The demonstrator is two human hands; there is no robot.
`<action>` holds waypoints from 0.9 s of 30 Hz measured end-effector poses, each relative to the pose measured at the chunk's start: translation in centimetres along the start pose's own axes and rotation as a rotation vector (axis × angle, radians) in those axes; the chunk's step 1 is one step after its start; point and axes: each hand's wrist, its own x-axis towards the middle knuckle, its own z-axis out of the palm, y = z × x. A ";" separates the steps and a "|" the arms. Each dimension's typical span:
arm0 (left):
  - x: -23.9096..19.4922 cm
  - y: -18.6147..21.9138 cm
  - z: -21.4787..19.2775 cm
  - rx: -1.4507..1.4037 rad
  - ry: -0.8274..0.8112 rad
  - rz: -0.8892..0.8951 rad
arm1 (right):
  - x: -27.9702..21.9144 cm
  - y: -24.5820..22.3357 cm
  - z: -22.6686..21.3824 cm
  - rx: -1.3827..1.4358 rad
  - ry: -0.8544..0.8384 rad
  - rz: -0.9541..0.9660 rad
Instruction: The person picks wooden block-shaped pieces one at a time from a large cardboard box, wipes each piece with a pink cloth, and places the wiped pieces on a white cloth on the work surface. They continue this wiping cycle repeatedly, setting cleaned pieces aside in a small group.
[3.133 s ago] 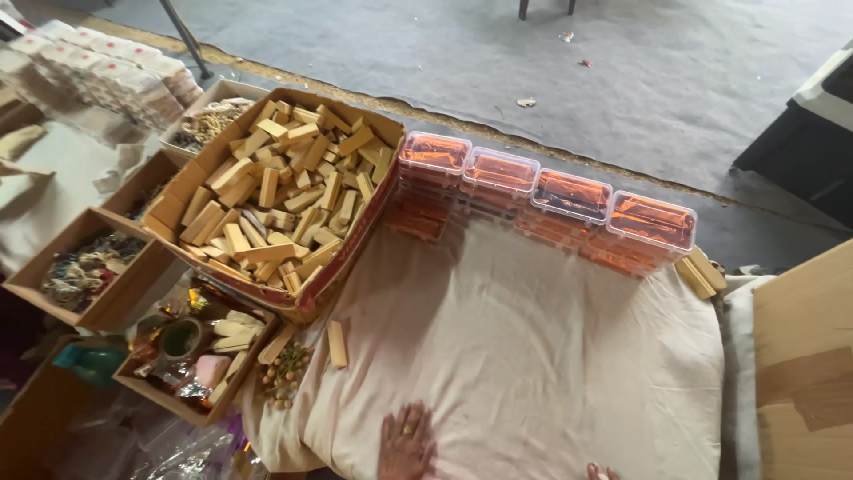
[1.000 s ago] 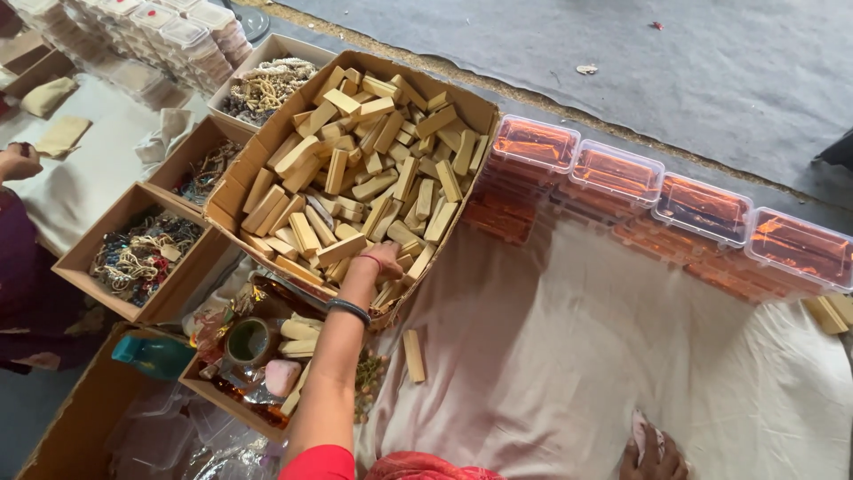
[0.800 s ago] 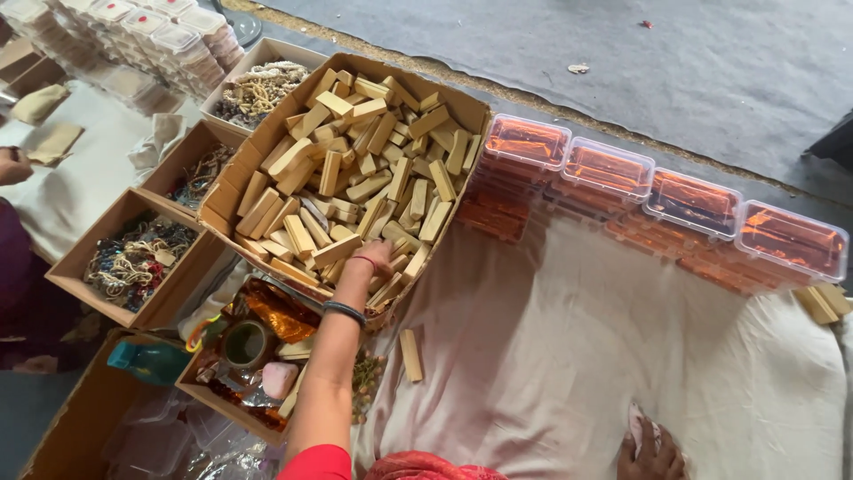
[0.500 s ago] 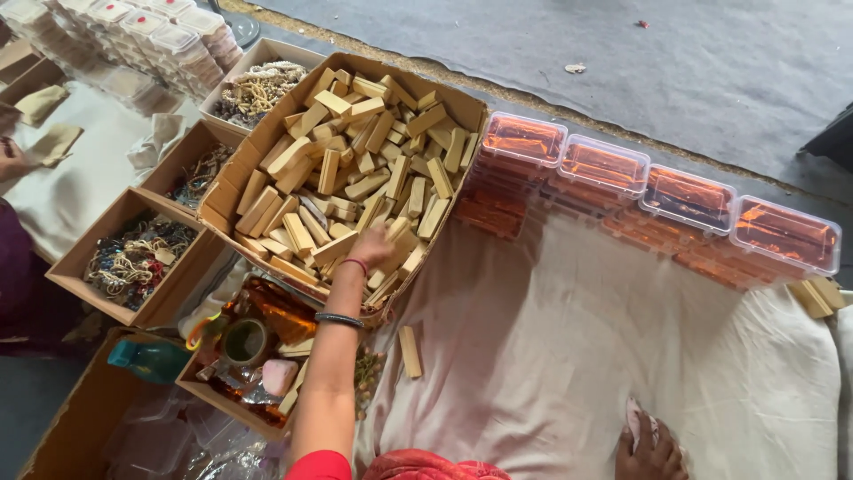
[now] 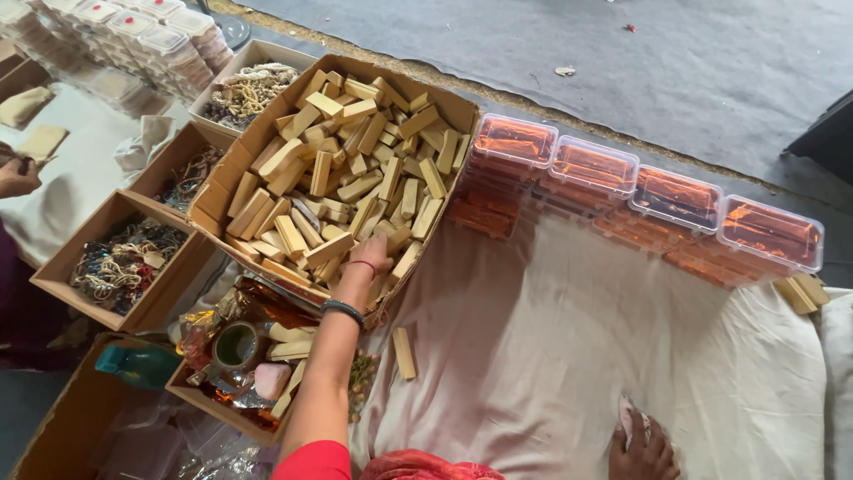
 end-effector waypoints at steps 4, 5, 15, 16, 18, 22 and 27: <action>0.7 0.5 0.3 0.042 0.001 -0.058 | 0.2 -0.3 -0.4 0.033 0.034 -0.008; 1.2 0.2 0.8 0.063 0.015 -0.049 | 0.2 -0.3 -0.5 0.035 0.055 -0.002; -2.5 3.9 -6.8 -0.655 0.433 -0.136 | 0.4 -0.5 -0.6 0.051 0.119 0.006; -3.5 5.3 -8.0 -0.655 0.432 -0.130 | 0.5 -0.5 -0.5 0.048 0.121 0.010; -6.0 7.8 -9.8 -1.202 0.487 0.002 | 0.2 -0.4 -0.6 0.013 0.126 0.004; -13.9 17.0 -5.4 -1.370 0.195 0.105 | 0.0 -0.6 -0.5 0.031 0.131 0.001; -15.7 23.3 17.1 -0.959 -0.395 0.283 | 0.5 -0.7 -1.0 0.068 0.150 0.012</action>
